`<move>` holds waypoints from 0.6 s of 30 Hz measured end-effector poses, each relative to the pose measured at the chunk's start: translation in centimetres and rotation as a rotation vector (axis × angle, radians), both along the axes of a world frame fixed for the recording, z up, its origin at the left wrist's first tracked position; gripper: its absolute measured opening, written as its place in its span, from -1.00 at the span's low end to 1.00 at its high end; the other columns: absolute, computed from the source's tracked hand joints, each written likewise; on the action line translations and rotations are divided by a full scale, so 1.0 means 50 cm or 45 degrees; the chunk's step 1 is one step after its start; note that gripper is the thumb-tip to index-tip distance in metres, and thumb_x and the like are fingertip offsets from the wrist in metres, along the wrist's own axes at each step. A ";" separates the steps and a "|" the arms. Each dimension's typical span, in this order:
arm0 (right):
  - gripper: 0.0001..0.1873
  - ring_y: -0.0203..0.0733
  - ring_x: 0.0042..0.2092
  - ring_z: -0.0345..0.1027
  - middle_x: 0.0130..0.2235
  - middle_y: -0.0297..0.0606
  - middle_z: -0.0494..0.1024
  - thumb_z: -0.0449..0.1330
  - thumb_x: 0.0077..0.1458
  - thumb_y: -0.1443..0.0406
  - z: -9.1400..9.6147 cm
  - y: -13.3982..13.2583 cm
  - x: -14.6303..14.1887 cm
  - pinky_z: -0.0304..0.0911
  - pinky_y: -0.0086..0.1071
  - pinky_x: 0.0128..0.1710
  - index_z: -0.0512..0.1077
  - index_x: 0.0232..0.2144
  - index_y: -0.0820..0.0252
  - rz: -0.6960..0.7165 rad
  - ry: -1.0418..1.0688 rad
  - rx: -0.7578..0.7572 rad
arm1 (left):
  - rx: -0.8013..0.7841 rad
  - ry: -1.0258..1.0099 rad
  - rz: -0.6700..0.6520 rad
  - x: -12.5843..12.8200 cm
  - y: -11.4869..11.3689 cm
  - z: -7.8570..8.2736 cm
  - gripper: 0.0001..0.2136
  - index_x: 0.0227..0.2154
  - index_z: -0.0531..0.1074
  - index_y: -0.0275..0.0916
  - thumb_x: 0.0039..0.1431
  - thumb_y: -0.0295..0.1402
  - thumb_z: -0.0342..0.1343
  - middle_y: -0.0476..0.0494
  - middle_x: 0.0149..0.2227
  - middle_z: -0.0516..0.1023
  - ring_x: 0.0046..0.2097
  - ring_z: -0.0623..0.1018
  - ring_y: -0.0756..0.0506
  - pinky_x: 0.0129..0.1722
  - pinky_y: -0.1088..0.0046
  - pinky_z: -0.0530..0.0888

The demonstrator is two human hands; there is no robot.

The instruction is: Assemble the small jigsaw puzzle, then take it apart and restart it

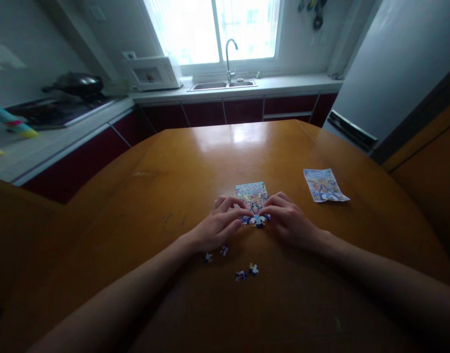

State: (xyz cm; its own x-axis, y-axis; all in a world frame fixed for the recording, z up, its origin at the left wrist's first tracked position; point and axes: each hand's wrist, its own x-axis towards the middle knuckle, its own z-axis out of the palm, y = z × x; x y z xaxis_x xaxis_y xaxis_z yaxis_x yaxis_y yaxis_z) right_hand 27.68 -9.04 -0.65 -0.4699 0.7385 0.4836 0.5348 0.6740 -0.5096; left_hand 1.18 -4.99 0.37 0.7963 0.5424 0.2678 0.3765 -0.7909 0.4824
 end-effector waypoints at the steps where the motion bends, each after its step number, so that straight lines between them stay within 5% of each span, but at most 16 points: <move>1: -0.69 -0.08 -0.10 0.26 -0.22 -0.17 0.49 0.06 0.18 0.52 -0.001 0.003 0.001 0.29 -0.18 -0.10 0.53 -0.18 0.15 -0.045 0.054 0.020 | -0.025 -0.069 0.034 -0.001 0.001 0.000 -0.70 0.09 0.43 -0.04 0.44 -0.32 -0.11 -0.16 0.05 0.37 0.12 0.30 -0.20 0.21 0.11 0.26; 8: -0.73 -0.06 -0.14 0.29 -0.26 -0.17 0.50 0.09 0.16 0.52 -0.010 0.025 0.015 0.29 -0.16 -0.16 0.53 -0.25 0.15 -0.233 0.161 0.098 | -0.025 -0.180 0.281 -0.007 0.009 0.010 -0.82 -0.08 0.50 -0.17 0.36 -0.33 0.04 -0.12 -0.14 0.51 -0.05 0.42 -0.14 0.03 0.23 0.34; 18: -0.75 -0.04 -0.15 0.30 -0.28 -0.17 0.50 0.11 0.14 0.51 -0.022 0.031 0.016 0.30 -0.15 -0.16 0.53 -0.30 0.14 -0.234 0.190 0.110 | -0.040 0.129 0.375 -0.030 -0.042 0.113 -0.90 -0.33 0.60 -0.16 0.25 -0.35 0.19 -0.07 -0.31 0.58 -0.24 0.50 -0.07 -0.20 0.38 0.40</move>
State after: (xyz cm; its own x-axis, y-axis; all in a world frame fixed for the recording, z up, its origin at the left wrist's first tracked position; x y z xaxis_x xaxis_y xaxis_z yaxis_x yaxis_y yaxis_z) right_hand 28.47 -7.48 -1.75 -0.2502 0.7579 0.6025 0.5759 0.6167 -0.5366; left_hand -0.30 -7.09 6.03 0.6252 0.7607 0.1749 0.6348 -0.6259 0.4530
